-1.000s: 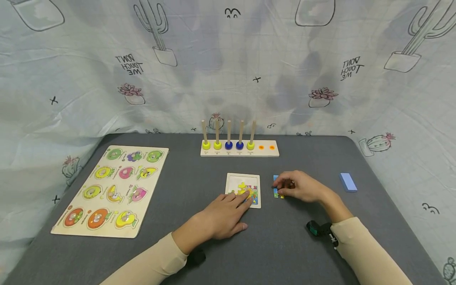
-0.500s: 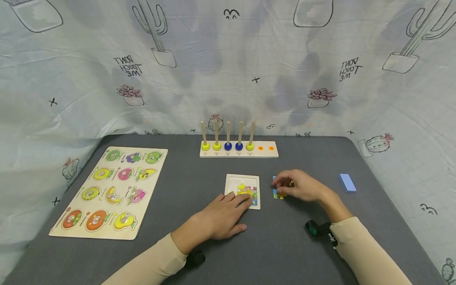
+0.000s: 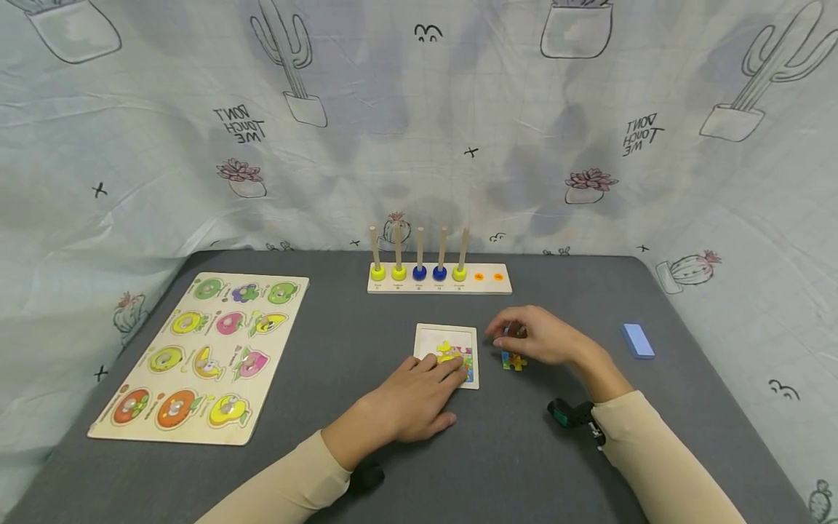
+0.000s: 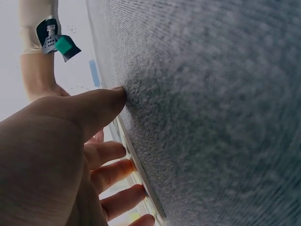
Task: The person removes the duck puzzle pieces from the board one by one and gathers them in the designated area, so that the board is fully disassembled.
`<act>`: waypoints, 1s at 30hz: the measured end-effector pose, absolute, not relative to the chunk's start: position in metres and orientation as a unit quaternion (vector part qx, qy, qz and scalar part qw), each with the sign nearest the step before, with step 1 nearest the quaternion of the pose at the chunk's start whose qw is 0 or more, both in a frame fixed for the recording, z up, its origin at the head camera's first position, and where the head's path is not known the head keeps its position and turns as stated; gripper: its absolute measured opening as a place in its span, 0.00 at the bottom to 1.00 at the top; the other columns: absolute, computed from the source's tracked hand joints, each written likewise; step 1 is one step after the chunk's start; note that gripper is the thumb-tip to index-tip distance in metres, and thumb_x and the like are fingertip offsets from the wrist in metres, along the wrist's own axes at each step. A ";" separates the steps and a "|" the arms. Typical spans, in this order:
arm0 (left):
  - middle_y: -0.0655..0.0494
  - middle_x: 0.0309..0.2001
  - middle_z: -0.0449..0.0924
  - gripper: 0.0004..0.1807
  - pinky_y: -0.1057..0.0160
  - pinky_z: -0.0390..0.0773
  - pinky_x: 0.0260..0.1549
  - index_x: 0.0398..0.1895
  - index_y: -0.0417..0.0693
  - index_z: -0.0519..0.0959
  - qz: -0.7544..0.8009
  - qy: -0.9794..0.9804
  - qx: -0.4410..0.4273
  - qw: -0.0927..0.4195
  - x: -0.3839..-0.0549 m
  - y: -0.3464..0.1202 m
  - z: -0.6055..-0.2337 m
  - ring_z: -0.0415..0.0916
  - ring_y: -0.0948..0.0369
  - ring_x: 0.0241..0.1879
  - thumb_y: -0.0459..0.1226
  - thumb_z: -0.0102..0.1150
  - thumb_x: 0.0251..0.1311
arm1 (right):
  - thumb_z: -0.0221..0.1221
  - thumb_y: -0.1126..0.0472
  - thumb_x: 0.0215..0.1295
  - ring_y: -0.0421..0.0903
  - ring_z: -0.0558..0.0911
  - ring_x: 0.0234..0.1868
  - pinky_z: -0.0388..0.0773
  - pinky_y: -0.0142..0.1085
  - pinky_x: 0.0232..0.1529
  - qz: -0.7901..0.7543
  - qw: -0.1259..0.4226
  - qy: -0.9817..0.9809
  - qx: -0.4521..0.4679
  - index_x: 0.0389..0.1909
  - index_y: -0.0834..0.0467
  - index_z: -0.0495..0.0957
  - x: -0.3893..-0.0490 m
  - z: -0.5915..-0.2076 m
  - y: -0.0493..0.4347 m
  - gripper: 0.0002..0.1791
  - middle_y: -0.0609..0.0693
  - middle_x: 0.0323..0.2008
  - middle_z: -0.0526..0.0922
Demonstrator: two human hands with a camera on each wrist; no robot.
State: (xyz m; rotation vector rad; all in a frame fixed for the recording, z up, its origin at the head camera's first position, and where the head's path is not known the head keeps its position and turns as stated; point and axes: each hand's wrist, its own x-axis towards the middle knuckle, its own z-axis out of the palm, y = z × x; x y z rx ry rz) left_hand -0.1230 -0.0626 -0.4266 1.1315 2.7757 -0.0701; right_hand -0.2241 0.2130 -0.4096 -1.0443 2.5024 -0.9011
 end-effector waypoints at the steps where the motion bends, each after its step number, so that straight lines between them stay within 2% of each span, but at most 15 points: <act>1: 0.61 0.80 0.57 0.38 0.51 0.69 0.62 0.81 0.57 0.59 -0.026 0.923 0.376 0.073 -0.123 -0.062 -0.427 0.63 0.58 0.68 0.59 0.51 0.73 | 0.62 0.60 0.74 0.42 0.83 0.42 0.82 0.44 0.46 -0.310 0.141 0.868 -0.361 0.53 0.55 0.84 -0.225 -0.409 0.211 0.11 0.43 0.44 0.86; 8: 0.63 0.81 0.55 0.38 0.51 0.69 0.63 0.82 0.59 0.57 -0.028 0.924 0.372 0.086 -0.123 -0.062 -0.427 0.64 0.58 0.67 0.60 0.49 0.74 | 0.62 0.59 0.74 0.44 0.84 0.44 0.81 0.43 0.46 -0.313 0.138 0.866 -0.365 0.54 0.56 0.84 -0.227 -0.404 0.197 0.11 0.46 0.47 0.86; 15: 0.64 0.82 0.52 0.39 0.52 0.69 0.59 0.83 0.58 0.55 -0.026 0.924 0.373 0.087 -0.122 -0.063 -0.428 0.64 0.58 0.64 0.60 0.48 0.75 | 0.61 0.61 0.75 0.43 0.85 0.45 0.81 0.41 0.44 -0.314 0.134 0.862 -0.374 0.54 0.55 0.84 -0.232 -0.405 0.178 0.11 0.46 0.47 0.86; 30: 0.66 0.82 0.51 0.39 0.54 0.69 0.58 0.83 0.59 0.55 -0.039 0.923 0.375 0.076 -0.122 -0.063 -0.430 0.64 0.59 0.61 0.60 0.47 0.75 | 0.59 0.61 0.76 0.43 0.84 0.49 0.80 0.43 0.50 -0.324 0.161 0.850 -0.382 0.54 0.56 0.84 -0.237 -0.414 0.149 0.11 0.49 0.51 0.88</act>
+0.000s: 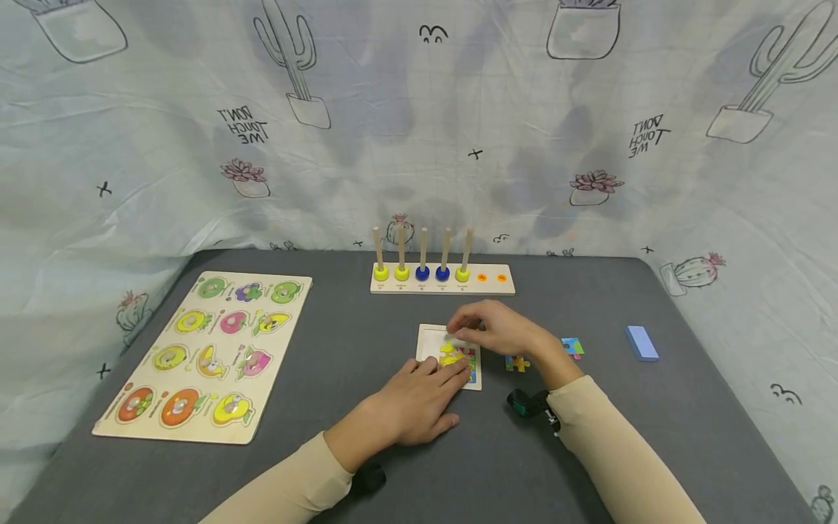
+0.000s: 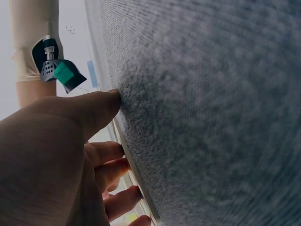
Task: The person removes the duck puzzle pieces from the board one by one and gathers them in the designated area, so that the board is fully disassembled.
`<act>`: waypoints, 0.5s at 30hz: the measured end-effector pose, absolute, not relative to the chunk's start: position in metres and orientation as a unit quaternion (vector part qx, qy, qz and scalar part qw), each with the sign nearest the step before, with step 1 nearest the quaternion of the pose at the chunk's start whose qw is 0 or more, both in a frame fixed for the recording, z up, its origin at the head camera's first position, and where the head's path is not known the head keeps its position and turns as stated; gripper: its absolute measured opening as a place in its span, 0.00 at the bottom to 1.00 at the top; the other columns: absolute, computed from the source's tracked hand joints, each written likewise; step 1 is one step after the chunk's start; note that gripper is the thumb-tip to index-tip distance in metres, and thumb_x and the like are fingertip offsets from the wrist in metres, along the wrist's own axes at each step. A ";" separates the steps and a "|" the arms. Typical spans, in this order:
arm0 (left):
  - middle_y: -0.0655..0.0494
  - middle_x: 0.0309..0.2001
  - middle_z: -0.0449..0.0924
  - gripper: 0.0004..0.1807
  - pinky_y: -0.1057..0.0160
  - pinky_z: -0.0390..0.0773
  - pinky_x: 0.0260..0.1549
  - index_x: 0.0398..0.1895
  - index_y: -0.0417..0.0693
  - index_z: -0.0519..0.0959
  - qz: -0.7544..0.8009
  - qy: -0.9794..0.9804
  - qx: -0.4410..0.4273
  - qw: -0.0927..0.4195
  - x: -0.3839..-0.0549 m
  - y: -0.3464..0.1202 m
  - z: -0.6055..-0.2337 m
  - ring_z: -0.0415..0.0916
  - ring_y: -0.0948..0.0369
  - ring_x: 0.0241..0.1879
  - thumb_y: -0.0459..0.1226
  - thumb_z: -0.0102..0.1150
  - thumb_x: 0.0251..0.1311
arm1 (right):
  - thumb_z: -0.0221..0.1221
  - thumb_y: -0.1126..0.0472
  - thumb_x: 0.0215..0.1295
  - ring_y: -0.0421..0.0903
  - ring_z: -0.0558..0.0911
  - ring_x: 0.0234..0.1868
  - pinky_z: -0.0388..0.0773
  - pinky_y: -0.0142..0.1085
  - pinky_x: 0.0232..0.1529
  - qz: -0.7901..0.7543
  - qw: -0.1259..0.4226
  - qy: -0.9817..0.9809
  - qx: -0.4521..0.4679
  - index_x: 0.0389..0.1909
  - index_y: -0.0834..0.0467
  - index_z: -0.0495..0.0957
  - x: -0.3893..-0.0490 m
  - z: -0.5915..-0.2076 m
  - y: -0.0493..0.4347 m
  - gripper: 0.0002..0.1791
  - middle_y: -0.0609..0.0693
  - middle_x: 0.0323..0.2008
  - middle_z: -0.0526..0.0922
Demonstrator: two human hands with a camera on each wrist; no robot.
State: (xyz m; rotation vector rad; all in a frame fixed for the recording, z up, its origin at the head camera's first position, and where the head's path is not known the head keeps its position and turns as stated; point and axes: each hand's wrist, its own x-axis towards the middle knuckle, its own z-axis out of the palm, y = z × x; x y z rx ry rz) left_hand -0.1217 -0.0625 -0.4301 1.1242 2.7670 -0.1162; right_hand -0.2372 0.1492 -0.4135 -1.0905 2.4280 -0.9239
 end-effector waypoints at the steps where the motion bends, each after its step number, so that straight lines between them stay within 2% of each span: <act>1: 0.66 0.82 0.51 0.39 0.54 0.69 0.58 0.83 0.59 0.54 -0.040 0.923 0.375 0.077 -0.122 -0.063 -0.430 0.64 0.59 0.60 0.61 0.47 0.75 | 0.59 0.61 0.76 0.43 0.84 0.49 0.80 0.43 0.51 -0.323 0.164 0.850 -0.383 0.53 0.56 0.84 -0.238 -0.414 0.148 0.11 0.49 0.50 0.88; 15: 0.66 0.82 0.51 0.37 0.52 0.69 0.61 0.83 0.66 0.54 -0.036 0.923 0.371 0.100 -0.123 -0.063 -0.428 0.64 0.59 0.67 0.61 0.45 0.76 | 0.58 0.61 0.77 0.40 0.85 0.49 0.81 0.39 0.51 -0.331 0.190 0.843 -0.380 0.54 0.55 0.84 -0.239 -0.419 0.141 0.11 0.46 0.50 0.88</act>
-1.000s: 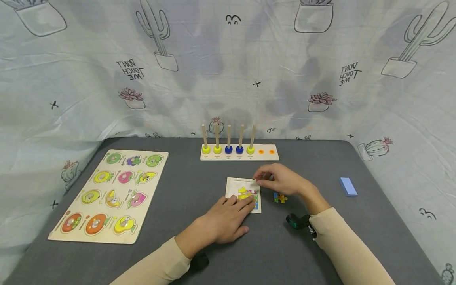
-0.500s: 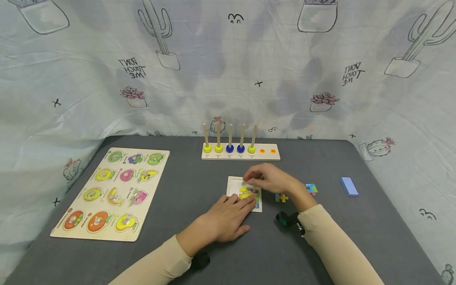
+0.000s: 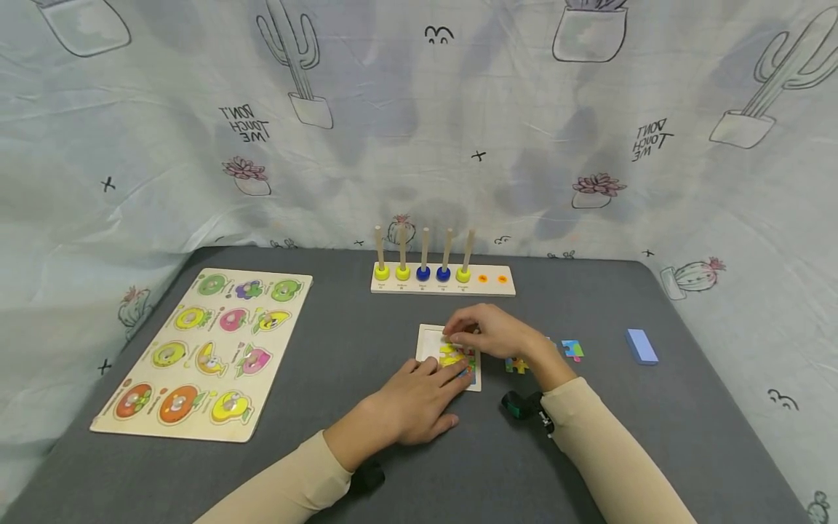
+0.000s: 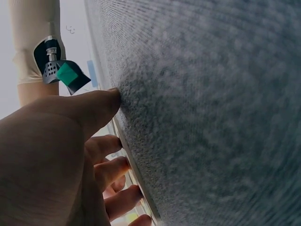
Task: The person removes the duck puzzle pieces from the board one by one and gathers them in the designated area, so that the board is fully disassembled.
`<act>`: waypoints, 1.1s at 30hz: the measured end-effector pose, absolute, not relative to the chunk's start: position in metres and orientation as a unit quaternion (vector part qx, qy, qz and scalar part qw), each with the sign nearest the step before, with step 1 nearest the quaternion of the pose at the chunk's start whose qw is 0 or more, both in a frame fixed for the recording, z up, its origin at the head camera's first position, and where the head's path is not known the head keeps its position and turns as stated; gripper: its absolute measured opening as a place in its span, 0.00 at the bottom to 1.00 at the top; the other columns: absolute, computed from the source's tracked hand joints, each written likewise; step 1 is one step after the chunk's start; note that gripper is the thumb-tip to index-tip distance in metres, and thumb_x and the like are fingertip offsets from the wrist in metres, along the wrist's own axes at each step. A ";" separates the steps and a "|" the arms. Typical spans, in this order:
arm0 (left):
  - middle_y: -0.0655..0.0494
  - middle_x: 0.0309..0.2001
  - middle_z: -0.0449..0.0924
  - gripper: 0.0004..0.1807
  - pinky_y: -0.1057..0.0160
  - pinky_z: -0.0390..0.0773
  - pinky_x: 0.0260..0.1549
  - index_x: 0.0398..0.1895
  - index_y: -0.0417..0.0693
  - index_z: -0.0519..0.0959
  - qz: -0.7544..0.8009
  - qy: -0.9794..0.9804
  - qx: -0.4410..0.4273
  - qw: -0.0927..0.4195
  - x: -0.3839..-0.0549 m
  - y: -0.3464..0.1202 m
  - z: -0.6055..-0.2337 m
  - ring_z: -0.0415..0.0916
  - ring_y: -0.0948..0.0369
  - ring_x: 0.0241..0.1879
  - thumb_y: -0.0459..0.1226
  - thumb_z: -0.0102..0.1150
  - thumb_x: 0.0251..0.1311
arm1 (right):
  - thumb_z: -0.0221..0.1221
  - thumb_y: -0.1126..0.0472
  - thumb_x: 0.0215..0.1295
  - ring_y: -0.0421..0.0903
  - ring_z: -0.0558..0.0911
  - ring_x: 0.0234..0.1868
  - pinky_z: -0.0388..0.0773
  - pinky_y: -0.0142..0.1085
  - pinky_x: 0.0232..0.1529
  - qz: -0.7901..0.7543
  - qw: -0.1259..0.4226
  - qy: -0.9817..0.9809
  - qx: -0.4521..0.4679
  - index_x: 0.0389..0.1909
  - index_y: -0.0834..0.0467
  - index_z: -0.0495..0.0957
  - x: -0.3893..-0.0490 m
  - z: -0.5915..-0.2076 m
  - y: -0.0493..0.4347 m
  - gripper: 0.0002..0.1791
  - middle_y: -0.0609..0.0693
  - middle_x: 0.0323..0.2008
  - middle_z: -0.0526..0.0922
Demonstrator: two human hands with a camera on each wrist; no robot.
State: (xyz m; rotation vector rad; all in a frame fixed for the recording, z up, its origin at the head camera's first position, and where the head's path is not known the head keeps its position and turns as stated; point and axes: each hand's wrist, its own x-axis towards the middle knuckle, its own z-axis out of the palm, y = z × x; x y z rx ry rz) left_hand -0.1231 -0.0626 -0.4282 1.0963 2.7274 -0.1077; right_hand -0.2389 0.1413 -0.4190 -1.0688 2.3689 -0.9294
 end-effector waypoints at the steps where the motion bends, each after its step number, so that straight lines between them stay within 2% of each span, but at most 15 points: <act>1: 0.65 0.82 0.51 0.36 0.53 0.69 0.61 0.83 0.65 0.54 -0.037 0.923 0.371 0.100 -0.123 -0.063 -0.428 0.64 0.60 0.67 0.61 0.45 0.76 | 0.58 0.61 0.77 0.41 0.85 0.48 0.81 0.39 0.50 -0.330 0.189 0.842 -0.382 0.53 0.55 0.84 -0.239 -0.419 0.141 0.11 0.46 0.50 0.88; 10: 0.65 0.82 0.52 0.36 0.52 0.69 0.62 0.83 0.65 0.54 -0.038 0.923 0.370 0.100 -0.123 -0.063 -0.428 0.64 0.59 0.67 0.61 0.44 0.76 | 0.58 0.62 0.77 0.43 0.85 0.40 0.81 0.38 0.43 -0.339 0.198 0.835 -0.385 0.52 0.57 0.84 -0.239 -0.416 0.138 0.10 0.49 0.45 0.88; 16: 0.65 0.82 0.52 0.36 0.52 0.68 0.62 0.83 0.65 0.54 -0.036 0.924 0.368 0.101 -0.123 -0.063 -0.428 0.63 0.59 0.68 0.61 0.44 0.76 | 0.58 0.64 0.76 0.51 0.85 0.34 0.82 0.39 0.37 -0.375 0.221 0.812 -0.389 0.54 0.62 0.82 -0.239 -0.418 0.137 0.11 0.54 0.38 0.86; 19: 0.65 0.82 0.52 0.36 0.52 0.68 0.63 0.83 0.65 0.54 -0.036 0.923 0.369 0.101 -0.123 -0.063 -0.428 0.63 0.59 0.68 0.61 0.44 0.76 | 0.59 0.65 0.75 0.51 0.85 0.35 0.82 0.40 0.40 -0.386 0.227 0.804 -0.390 0.54 0.63 0.82 -0.240 -0.420 0.136 0.11 0.54 0.38 0.84; 25: 0.65 0.82 0.52 0.37 0.51 0.69 0.63 0.83 0.65 0.54 -0.042 0.923 0.370 0.100 -0.123 -0.063 -0.428 0.63 0.59 0.69 0.61 0.44 0.76 | 0.62 0.65 0.73 0.47 0.86 0.46 0.82 0.42 0.51 -0.372 0.214 0.812 -0.395 0.55 0.60 0.82 -0.240 -0.424 0.136 0.13 0.52 0.46 0.83; 29: 0.65 0.82 0.52 0.37 0.50 0.69 0.63 0.83 0.65 0.54 -0.043 0.922 0.371 0.100 -0.123 -0.063 -0.429 0.63 0.58 0.69 0.61 0.44 0.76 | 0.62 0.64 0.72 0.48 0.85 0.48 0.81 0.43 0.53 -0.367 0.208 0.816 -0.396 0.55 0.60 0.82 -0.239 -0.425 0.136 0.13 0.54 0.51 0.83; 33: 0.65 0.82 0.51 0.37 0.50 0.69 0.63 0.83 0.64 0.54 -0.042 0.921 0.374 0.100 -0.124 -0.063 -0.429 0.63 0.58 0.69 0.61 0.44 0.76 | 0.62 0.64 0.73 0.47 0.85 0.47 0.82 0.42 0.53 -0.374 0.206 0.813 -0.396 0.54 0.60 0.83 -0.238 -0.425 0.137 0.12 0.54 0.51 0.84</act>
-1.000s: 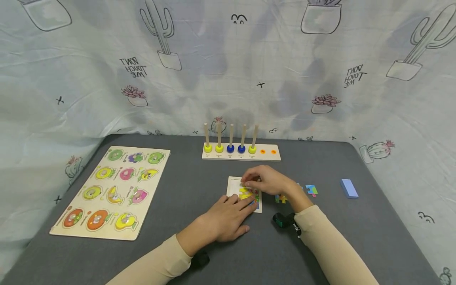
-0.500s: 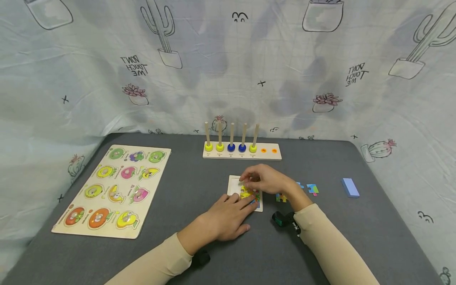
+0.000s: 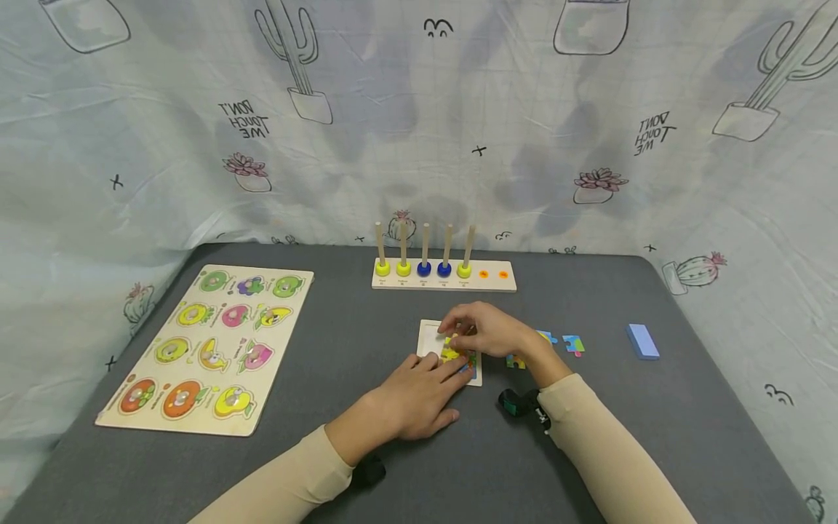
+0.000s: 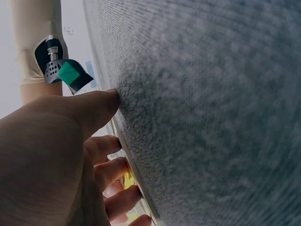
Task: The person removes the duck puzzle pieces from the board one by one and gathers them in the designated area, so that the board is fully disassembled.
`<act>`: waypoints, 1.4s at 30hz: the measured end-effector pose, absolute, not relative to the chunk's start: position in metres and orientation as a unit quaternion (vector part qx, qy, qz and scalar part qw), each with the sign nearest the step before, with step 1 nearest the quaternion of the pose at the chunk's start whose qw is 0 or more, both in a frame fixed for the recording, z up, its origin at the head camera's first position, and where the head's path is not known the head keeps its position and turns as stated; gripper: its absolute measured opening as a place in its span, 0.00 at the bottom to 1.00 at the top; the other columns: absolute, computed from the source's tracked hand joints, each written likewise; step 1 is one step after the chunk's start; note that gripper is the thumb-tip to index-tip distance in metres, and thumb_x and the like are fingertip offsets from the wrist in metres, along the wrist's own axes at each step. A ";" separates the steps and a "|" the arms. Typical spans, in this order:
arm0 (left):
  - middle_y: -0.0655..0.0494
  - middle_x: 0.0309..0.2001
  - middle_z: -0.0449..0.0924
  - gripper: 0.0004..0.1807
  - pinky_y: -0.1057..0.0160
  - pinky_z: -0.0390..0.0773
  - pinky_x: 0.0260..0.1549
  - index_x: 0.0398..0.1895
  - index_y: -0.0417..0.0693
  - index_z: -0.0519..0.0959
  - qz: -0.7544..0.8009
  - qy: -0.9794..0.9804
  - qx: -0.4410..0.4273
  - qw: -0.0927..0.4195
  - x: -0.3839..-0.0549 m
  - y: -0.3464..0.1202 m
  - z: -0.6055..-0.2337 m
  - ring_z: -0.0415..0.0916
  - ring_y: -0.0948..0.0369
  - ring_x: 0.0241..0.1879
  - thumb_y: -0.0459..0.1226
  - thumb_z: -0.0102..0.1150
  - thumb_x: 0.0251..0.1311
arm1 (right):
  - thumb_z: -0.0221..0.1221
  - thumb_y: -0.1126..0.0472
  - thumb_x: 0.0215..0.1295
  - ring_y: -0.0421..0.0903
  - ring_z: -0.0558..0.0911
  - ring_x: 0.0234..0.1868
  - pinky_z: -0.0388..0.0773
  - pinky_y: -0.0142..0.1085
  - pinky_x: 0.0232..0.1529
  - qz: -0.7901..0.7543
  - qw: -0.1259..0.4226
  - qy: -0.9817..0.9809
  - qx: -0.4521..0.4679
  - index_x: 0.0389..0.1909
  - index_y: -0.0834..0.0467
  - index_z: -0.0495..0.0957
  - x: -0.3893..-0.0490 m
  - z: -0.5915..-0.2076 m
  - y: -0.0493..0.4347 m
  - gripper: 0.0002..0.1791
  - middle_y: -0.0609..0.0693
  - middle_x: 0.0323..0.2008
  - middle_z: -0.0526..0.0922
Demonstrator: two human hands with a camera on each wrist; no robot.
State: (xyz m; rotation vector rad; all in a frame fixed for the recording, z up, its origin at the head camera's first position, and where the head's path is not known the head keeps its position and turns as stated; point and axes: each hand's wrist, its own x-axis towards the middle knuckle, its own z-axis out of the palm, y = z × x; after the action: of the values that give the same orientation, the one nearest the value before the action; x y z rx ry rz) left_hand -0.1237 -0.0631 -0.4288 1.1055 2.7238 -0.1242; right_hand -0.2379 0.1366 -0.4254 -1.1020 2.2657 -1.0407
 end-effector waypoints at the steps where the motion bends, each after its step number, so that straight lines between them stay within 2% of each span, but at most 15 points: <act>1: 0.65 0.82 0.51 0.36 0.50 0.69 0.63 0.83 0.64 0.54 -0.041 0.921 0.374 0.099 -0.124 -0.063 -0.429 0.63 0.58 0.69 0.61 0.44 0.76 | 0.62 0.64 0.73 0.47 0.85 0.46 0.82 0.42 0.52 -0.375 0.205 0.813 -0.396 0.54 0.60 0.82 -0.238 -0.425 0.137 0.12 0.54 0.50 0.85; 6: 0.64 0.82 0.52 0.36 0.50 0.68 0.63 0.83 0.64 0.55 -0.038 0.922 0.372 0.100 -0.124 -0.063 -0.429 0.63 0.58 0.70 0.61 0.45 0.76 | 0.61 0.64 0.74 0.44 0.85 0.41 0.82 0.42 0.50 -0.378 0.189 0.820 -0.387 0.54 0.60 0.83 -0.238 -0.425 0.141 0.12 0.50 0.44 0.87; 11: 0.64 0.82 0.52 0.36 0.51 0.68 0.63 0.82 0.65 0.55 -0.039 0.922 0.371 0.102 -0.124 -0.063 -0.429 0.63 0.58 0.70 0.61 0.44 0.76 | 0.62 0.61 0.74 0.44 0.86 0.40 0.82 0.42 0.50 -0.383 0.181 0.827 -0.369 0.54 0.57 0.83 -0.239 -0.423 0.146 0.12 0.48 0.43 0.87; 17: 0.64 0.82 0.52 0.36 0.50 0.68 0.64 0.82 0.64 0.55 -0.034 0.922 0.371 0.104 -0.124 -0.063 -0.429 0.63 0.58 0.70 0.61 0.45 0.76 | 0.60 0.60 0.75 0.48 0.83 0.35 0.80 0.40 0.39 -0.401 0.185 0.825 -0.354 0.55 0.58 0.83 -0.236 -0.418 0.155 0.12 0.52 0.40 0.85; 20: 0.64 0.82 0.52 0.36 0.50 0.68 0.64 0.82 0.64 0.55 -0.032 0.923 0.370 0.103 -0.124 -0.063 -0.429 0.63 0.58 0.69 0.60 0.45 0.76 | 0.60 0.60 0.76 0.49 0.82 0.34 0.79 0.39 0.37 -0.406 0.186 0.823 -0.351 0.55 0.59 0.82 -0.234 -0.416 0.159 0.13 0.52 0.41 0.85; 28: 0.65 0.82 0.51 0.36 0.51 0.68 0.63 0.82 0.65 0.55 -0.036 0.924 0.368 0.096 -0.123 -0.063 -0.430 0.63 0.59 0.68 0.61 0.45 0.76 | 0.58 0.60 0.77 0.53 0.82 0.34 0.79 0.39 0.35 -0.405 0.181 0.822 -0.357 0.55 0.61 0.82 -0.228 -0.407 0.170 0.13 0.52 0.39 0.84; 36: 0.65 0.82 0.52 0.36 0.51 0.67 0.63 0.83 0.65 0.54 -0.032 0.924 0.367 0.101 -0.123 -0.064 -0.431 0.63 0.59 0.67 0.61 0.44 0.76 | 0.56 0.62 0.78 0.44 0.80 0.33 0.79 0.39 0.36 -0.412 0.180 0.818 -0.358 0.56 0.62 0.81 -0.219 -0.398 0.186 0.13 0.51 0.40 0.84; 42: 0.65 0.82 0.52 0.36 0.51 0.66 0.64 0.83 0.66 0.54 -0.032 0.925 0.365 0.104 -0.122 -0.065 -0.431 0.63 0.59 0.68 0.61 0.44 0.76 | 0.55 0.63 0.78 0.45 0.82 0.37 0.81 0.38 0.40 -0.403 0.176 0.823 -0.361 0.56 0.62 0.81 -0.213 -0.393 0.201 0.13 0.51 0.43 0.85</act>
State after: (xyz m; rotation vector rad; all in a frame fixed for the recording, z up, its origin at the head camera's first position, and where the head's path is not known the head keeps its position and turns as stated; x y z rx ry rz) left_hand -0.1221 -0.0646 -0.4312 1.0764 2.7275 -0.0935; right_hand -0.2129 0.2006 -0.3927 -1.0212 2.3302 -1.1418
